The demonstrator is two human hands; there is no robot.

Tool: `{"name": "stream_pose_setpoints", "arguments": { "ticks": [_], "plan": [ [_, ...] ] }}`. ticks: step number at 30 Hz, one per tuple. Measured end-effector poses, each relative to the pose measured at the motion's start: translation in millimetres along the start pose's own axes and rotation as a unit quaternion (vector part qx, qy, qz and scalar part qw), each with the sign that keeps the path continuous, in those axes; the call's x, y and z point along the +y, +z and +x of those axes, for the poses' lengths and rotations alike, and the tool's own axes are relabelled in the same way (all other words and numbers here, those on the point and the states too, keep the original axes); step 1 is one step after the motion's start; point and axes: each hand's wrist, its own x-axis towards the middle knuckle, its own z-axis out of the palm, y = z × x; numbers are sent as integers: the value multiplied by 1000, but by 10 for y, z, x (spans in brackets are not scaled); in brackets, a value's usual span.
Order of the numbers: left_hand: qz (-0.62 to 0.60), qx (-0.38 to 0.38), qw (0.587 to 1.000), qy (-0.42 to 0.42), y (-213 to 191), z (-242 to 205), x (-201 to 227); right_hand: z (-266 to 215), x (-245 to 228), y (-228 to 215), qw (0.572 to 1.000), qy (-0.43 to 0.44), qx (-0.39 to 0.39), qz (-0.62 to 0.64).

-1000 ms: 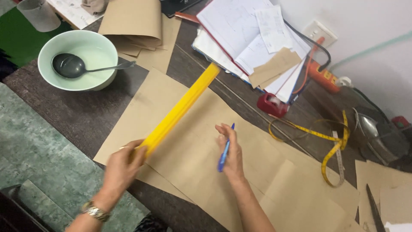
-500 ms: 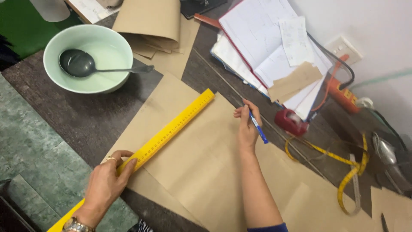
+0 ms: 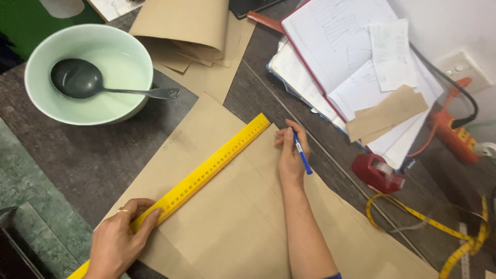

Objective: The person uses a yellow ruler and a blue pen to measure and mark lines on a large sheet of brown paper. They draw straight lines and write numerical measurements on the paper while working on a cluttered table.

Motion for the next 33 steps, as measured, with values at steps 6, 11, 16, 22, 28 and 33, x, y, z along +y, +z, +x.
{"name": "stream_pose_setpoints", "arguments": {
  "ticks": [6, 11, 16, 22, 28, 33],
  "plan": [
    [27, 25, 999, -3, 88, 22, -20, 79, 233, 27, 998, -46, 12, 46],
    [32, 9, 999, -27, 12, 0, 114, -22, 86, 16, 998, -66, -6, 17],
    [40, -1, 997, -64, -21, -11, 213, -99, 82, 19, 970, -146, -135, -139],
    [45, -9, 996, -70, 5, 2, 209, -77, 261, 44, 948, -221, -136, -185],
    [26, -11, 996, -82, -24, 16, 207, -79, 243, 46, 951, -208, -138, -183],
    [23, -16, 996, -83, -52, 19, 227, -80, 210, 46, 953, -198, -143, -180]
  ]
}}
